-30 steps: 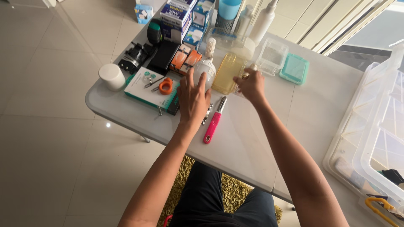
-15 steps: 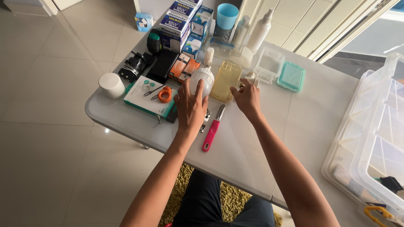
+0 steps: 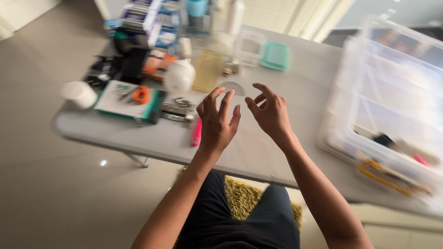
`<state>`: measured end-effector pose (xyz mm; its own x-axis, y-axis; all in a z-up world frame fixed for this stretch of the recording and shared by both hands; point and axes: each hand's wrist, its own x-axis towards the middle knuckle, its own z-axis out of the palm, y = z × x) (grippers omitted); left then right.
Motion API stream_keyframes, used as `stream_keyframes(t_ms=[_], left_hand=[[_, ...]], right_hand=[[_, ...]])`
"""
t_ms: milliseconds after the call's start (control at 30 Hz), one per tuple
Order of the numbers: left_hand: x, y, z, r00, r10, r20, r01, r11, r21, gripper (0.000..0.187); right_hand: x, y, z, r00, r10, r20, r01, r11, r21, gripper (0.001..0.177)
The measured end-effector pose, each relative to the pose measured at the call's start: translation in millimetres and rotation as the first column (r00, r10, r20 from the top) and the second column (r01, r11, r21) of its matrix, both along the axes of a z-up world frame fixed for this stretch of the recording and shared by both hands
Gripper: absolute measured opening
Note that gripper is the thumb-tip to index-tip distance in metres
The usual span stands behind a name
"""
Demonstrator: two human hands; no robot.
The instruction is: The person sits on the floor at a folding table and sorts assorted household items, including bottles, a phone case, a protractor, a paintbrush, scissors, and small hardware pieces, placing them one at a time into a compartmented plastic storage box. They handle each item briefly before setting it into a compartment of the organizer.
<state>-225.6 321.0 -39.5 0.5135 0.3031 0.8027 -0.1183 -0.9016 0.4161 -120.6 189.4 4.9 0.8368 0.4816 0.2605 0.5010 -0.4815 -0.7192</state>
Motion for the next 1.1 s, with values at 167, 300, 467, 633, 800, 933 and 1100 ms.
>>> stream_keyframes(t_ms=[167, 300, 467, 633, 800, 933, 1100], left_hand=[[13.8, -68.7, 7.6, 0.961, -0.274, -0.025, 0.273, 0.961, -0.035, 0.043], [32.0, -121.7, 14.3, 0.876, -0.479, -0.049, 0.479, 0.878, -0.009, 0.034], [59.0, -181.2, 25.5, 0.751, -0.652, -0.110, 0.656, 0.755, 0.005, 0.026], [99.3, -224.6, 40.3, 0.606, -0.782, -0.145, 0.787, 0.616, -0.032, 0.017], [155.2, -264.2, 61.8, 0.457, -0.865, -0.207, 0.839, 0.496, -0.221, 0.012], [191.4, -275.6, 66.1, 0.498, -0.729, -0.469, 0.741, 0.639, -0.207, 0.012], [202.0, -281.8, 64.4, 0.417, -0.528, -0.740, 0.617, 0.762, -0.196, 0.023]], right_hand=[[-14.0, -93.3, 25.1, 0.983, -0.103, 0.150, 0.106, 0.994, -0.014, 0.040], [-5.6, -180.2, 35.7, 0.947, -0.198, 0.253, 0.210, 0.977, -0.024, 0.032], [22.4, -289.8, 44.5, 0.914, -0.325, 0.242, 0.355, 0.931, -0.091, 0.025], [53.2, -379.9, 45.7, 0.910, -0.372, 0.185, 0.414, 0.843, -0.344, 0.020], [92.4, -425.1, 29.3, 0.896, -0.427, 0.122, 0.426, 0.750, -0.507, 0.026], [112.0, -440.2, 6.4, 0.855, -0.518, -0.012, 0.437, 0.733, -0.522, 0.037], [123.9, -448.7, -13.3, 0.809, -0.583, 0.072, 0.511, 0.638, -0.577, 0.054]])
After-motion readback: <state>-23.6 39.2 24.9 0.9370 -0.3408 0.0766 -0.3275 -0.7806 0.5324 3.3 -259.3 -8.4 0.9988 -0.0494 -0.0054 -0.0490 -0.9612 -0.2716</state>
